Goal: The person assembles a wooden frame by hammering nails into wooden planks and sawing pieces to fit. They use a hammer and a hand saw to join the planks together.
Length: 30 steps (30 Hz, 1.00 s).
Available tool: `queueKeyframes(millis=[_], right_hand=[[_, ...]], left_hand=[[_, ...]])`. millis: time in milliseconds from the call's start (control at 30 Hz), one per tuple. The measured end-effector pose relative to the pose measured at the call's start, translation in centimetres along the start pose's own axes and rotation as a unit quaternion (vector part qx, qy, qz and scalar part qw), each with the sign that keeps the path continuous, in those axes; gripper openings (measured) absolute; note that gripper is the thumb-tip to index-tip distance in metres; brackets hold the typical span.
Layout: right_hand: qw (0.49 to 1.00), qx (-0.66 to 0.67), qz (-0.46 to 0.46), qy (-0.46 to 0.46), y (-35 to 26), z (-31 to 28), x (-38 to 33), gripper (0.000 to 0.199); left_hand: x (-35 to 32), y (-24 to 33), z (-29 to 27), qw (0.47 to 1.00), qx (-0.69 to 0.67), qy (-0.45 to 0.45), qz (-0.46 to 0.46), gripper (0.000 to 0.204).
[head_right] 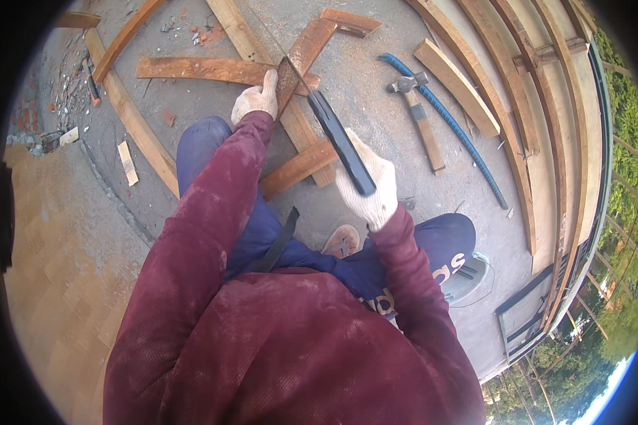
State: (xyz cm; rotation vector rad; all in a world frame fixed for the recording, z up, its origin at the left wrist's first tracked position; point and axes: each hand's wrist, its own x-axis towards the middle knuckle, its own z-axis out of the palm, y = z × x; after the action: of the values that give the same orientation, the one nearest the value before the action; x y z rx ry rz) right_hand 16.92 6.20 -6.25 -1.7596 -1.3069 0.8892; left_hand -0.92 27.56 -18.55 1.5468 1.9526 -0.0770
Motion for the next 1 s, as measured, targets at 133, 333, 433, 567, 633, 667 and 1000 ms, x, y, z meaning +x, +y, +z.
queueKeyframes(millis=[133,333,433,567,633,667,1000], right_hand=[[0.973,-0.103,0.196,-0.062,-6.6,-6.7,-9.1,0.053],[0.995,-0.016,0.084,-0.05,2.1,-0.8,1.4,0.046],[0.998,0.028,-0.059,-0.012,5.2,1.8,4.7,0.051],[0.999,-0.014,-0.036,-0.005,1.0,-0.6,-0.9,0.05],[0.99,-0.074,0.111,-0.043,-3.3,-5.1,-7.8,0.05],[0.974,-0.084,0.2,-0.071,-5.2,-6.6,-10.1,0.051],[0.992,0.06,-0.108,0.025,6.2,2.7,4.9,0.05]], left_hand=[[-0.7,0.1,0.0,0.999,0.002,-0.031,-0.012,0.089],[-1.2,1.0,0.1,0.999,0.01,-0.043,-0.013,0.088],[-0.7,1.6,0.1,1.0,0.005,-0.01,-0.004,0.087],[0.7,1.2,-0.8,1.0,-0.014,0.01,-0.003,0.086],[-0.3,0.3,0.0,1.0,-0.001,0.015,-0.009,0.085],[-1.1,0.7,-0.4,1.0,-0.007,-0.005,-0.026,0.085],[0.3,2.8,-0.7,1.0,-0.011,0.009,0.004,0.087]])
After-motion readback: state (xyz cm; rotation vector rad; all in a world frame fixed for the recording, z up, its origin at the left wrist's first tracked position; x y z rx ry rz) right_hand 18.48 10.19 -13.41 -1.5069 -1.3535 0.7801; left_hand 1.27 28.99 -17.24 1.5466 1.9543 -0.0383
